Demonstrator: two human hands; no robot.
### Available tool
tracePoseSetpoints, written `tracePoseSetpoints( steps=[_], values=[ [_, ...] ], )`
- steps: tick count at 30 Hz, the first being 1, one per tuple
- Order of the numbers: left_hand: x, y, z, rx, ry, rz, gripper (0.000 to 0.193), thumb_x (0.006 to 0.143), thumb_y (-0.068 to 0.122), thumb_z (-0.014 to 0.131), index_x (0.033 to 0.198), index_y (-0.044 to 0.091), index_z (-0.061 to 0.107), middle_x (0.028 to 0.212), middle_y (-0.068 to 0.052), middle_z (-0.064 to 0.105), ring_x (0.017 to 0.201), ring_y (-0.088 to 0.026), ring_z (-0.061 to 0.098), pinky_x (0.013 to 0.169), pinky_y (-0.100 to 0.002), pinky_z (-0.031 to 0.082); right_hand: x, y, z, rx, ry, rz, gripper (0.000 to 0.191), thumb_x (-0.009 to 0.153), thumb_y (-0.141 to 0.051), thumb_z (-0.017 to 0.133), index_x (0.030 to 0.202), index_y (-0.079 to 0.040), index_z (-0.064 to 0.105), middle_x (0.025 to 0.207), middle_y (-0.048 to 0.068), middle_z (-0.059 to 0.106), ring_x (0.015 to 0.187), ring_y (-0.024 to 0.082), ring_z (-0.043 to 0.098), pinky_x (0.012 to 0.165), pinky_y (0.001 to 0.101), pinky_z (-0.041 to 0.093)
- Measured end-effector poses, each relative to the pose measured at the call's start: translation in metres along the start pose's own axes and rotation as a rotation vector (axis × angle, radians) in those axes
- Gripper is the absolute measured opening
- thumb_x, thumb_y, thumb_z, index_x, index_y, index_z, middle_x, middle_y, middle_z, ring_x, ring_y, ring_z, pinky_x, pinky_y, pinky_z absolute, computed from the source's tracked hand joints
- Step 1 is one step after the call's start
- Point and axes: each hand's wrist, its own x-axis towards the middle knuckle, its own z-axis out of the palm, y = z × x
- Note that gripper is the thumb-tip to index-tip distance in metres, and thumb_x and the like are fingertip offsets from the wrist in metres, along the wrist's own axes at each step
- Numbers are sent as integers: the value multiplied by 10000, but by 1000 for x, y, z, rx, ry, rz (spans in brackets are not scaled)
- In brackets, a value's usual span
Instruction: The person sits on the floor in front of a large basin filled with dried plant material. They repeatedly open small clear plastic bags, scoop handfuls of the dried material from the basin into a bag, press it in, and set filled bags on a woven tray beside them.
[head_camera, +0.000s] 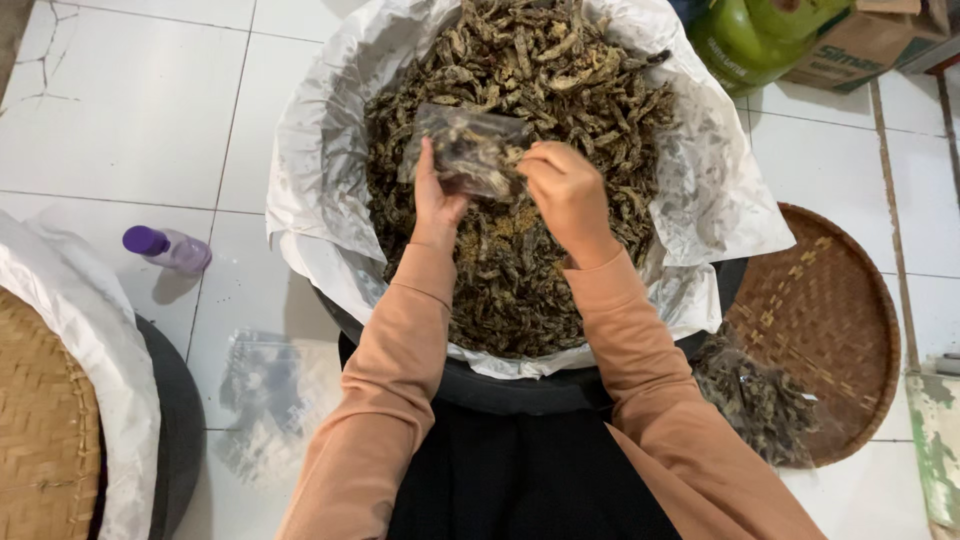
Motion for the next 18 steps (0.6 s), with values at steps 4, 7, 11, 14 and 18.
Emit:
tracePoseSetpoints(
  steps=[4,7,11,14,18],
  values=[
    [-13,-15,15,126,-77,-57,560,968,443,673,1346,44,564,1299,-144,627,1222,-320,597,1099,-546,480,-4,-13,17,-19,52,97,91,933,23,758,1019,-7,760,1086,145,753,1055,305,752,890,357,641],
    [-20,-20,23,118,-3,-79,531,970,420,656,1339,52,552,1283,-143,644,1236,-302,618,1122,-554,501,-6,-17,17,243,-23,142,238,957,48,695,1187,-10,703,1274,163,699,1206,341,699,1010,387,616],
    [-20,-13,20,65,-36,-55,536,972,449,606,1326,48,564,1242,-130,652,1191,-294,627,1043,-546,525,-2,-4,7,493,-319,-33,528,1006,137,596,1523,85,503,1607,264,447,1459,492,424,1197,537,399],
    [-11,-8,12,-1,-114,-22,540,1004,460,585,1339,38,563,1278,-132,641,1196,-297,622,1045,-499,549,0,8,-5,324,-136,-43,451,963,92,639,1397,-32,652,1558,233,481,1387,426,550,1142,462,534],
    [-4,-15,2,-108,-10,-63,532,1029,467,568,1325,26,582,1306,-135,646,1189,-307,634,1028,-473,562,0,7,-29,326,239,221,248,1010,101,696,1165,-86,743,1234,104,653,1026,222,710,827,255,637]
  ],
)
